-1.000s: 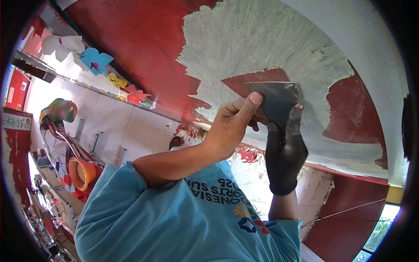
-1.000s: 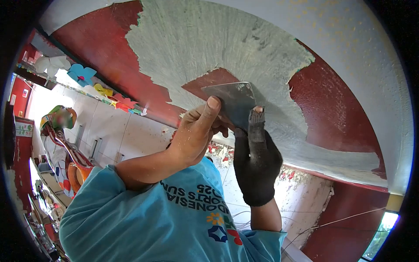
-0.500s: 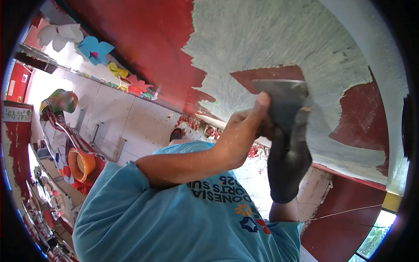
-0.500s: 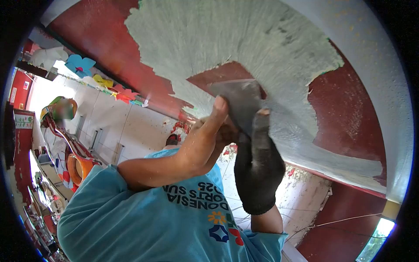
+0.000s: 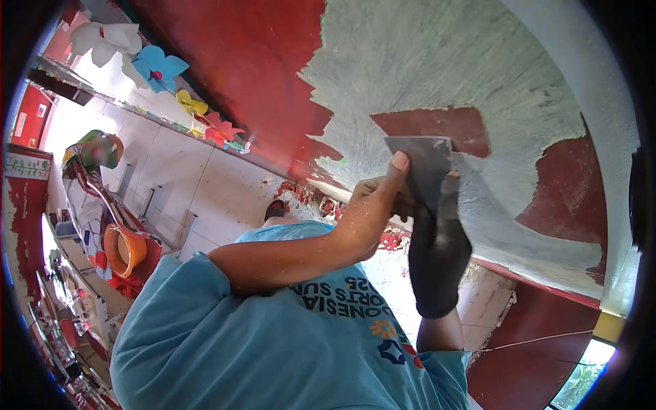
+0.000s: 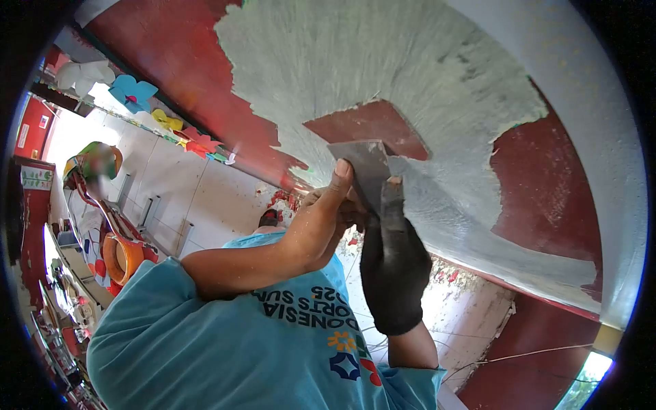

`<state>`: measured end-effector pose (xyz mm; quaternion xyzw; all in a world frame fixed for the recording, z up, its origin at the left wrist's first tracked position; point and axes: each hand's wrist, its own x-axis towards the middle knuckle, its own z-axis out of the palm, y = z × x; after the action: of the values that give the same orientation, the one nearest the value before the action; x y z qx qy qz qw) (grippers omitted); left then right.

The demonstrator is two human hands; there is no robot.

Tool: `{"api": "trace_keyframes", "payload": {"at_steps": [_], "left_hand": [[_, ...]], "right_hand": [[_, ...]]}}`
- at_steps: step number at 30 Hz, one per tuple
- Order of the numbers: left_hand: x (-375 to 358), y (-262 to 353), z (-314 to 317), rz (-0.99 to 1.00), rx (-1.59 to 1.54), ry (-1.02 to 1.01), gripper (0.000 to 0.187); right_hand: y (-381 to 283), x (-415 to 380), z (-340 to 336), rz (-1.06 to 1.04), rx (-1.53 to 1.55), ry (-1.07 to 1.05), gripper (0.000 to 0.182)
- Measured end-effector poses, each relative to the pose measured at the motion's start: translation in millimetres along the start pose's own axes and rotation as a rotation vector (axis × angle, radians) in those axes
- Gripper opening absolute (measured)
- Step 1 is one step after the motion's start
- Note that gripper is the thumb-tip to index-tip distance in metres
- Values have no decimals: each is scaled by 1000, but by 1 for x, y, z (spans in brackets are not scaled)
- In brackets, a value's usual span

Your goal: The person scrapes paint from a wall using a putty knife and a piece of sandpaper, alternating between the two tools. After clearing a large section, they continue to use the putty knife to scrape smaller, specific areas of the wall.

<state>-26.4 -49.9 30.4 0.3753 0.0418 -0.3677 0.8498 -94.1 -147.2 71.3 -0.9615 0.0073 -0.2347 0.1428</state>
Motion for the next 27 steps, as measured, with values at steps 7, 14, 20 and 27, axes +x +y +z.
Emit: {"api": "trace_keyframes", "payload": {"at_steps": [7,14,20,27], "left_hand": [[6,-5,-8,70,24,-29,57],[6,11,15,176,207,-49,68],[-1,14,19,91,76,-11,65],[0,-1,5,64,-26,13,54]], "right_hand": [[1,-2,4,9,22,2,44],[-5,7,-6,266,193,102,49],[-14,10,-16,251,258,147,49],[0,6,-6,69,115,10,49]]}}
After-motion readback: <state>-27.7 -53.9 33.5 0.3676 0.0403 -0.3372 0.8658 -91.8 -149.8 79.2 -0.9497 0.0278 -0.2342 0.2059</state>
